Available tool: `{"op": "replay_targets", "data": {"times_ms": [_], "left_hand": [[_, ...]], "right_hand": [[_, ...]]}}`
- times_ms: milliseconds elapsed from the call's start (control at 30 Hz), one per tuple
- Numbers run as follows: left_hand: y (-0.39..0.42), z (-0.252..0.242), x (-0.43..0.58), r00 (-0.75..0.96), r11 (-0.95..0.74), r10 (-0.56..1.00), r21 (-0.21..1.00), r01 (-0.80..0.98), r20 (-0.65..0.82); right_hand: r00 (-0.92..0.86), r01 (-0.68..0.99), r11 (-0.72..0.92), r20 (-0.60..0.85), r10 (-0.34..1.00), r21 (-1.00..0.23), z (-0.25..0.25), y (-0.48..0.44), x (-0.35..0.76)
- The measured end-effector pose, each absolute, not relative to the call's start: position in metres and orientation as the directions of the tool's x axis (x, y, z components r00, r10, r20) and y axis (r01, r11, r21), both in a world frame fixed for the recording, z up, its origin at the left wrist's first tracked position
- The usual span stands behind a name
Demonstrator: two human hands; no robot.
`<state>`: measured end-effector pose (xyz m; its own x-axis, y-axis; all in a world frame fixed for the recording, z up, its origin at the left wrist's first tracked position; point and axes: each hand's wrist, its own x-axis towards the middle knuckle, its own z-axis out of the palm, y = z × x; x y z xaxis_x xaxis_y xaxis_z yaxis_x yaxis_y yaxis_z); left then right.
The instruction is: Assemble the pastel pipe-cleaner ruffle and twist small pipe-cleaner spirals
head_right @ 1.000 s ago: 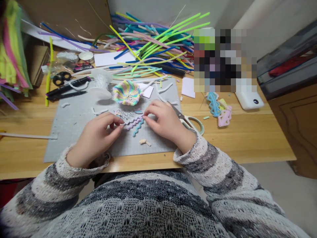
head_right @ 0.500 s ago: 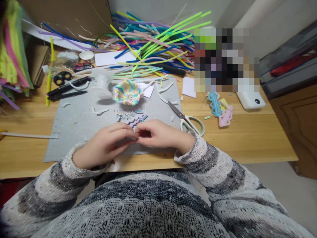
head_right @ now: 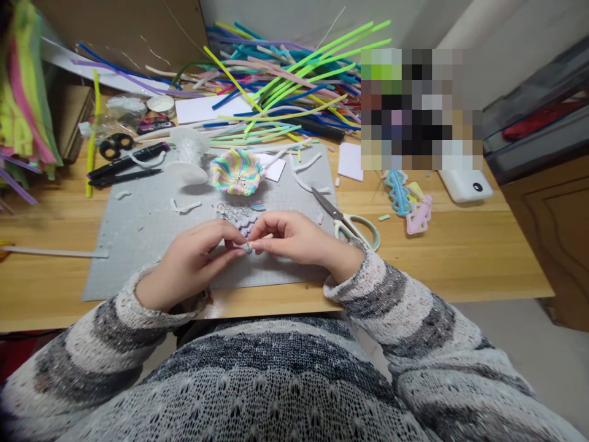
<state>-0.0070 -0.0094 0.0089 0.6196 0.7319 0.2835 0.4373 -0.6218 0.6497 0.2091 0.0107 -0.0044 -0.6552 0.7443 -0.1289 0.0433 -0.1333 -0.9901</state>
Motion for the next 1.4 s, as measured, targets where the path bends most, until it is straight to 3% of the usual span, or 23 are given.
{"op": "replay_targets", "data": {"times_ms": [167,500,700,900,1400], "left_hand": [[-0.0092,0.007,-0.0054,0.627,-0.637,0.714,0.66,0.397,0.312],[-0.0102,0.0073,-0.0047,0.59,-0.615,0.742,0.672,0.412,0.318],[-0.0096,0.0056,-0.0053,0.474,-0.533,0.828,0.683,0.5,0.299],[-0.0086,0.0054,-0.0063,0.471,-0.556,0.817,0.672,0.489,0.333],[-0.009,0.0087,-0.0051,0.507,-0.564,0.798,0.7,0.438,0.325]], "right_hand": [[-0.666,-0.014,-0.234,-0.165,0.727,-0.972,-0.0056,0.0077,0.2059],[-0.678,-0.026,-0.247,-0.164,0.717,-0.969,-0.0082,0.0079,0.2039],[-0.621,0.047,-0.005,-0.033,0.783,-0.999,-0.0082,0.0071,0.2055],[-0.634,0.14,0.302,0.149,0.759,-0.943,-0.0083,0.0087,0.2067],[-0.619,0.191,0.401,0.207,0.758,-0.896,-0.009,0.0097,0.2082]]}}
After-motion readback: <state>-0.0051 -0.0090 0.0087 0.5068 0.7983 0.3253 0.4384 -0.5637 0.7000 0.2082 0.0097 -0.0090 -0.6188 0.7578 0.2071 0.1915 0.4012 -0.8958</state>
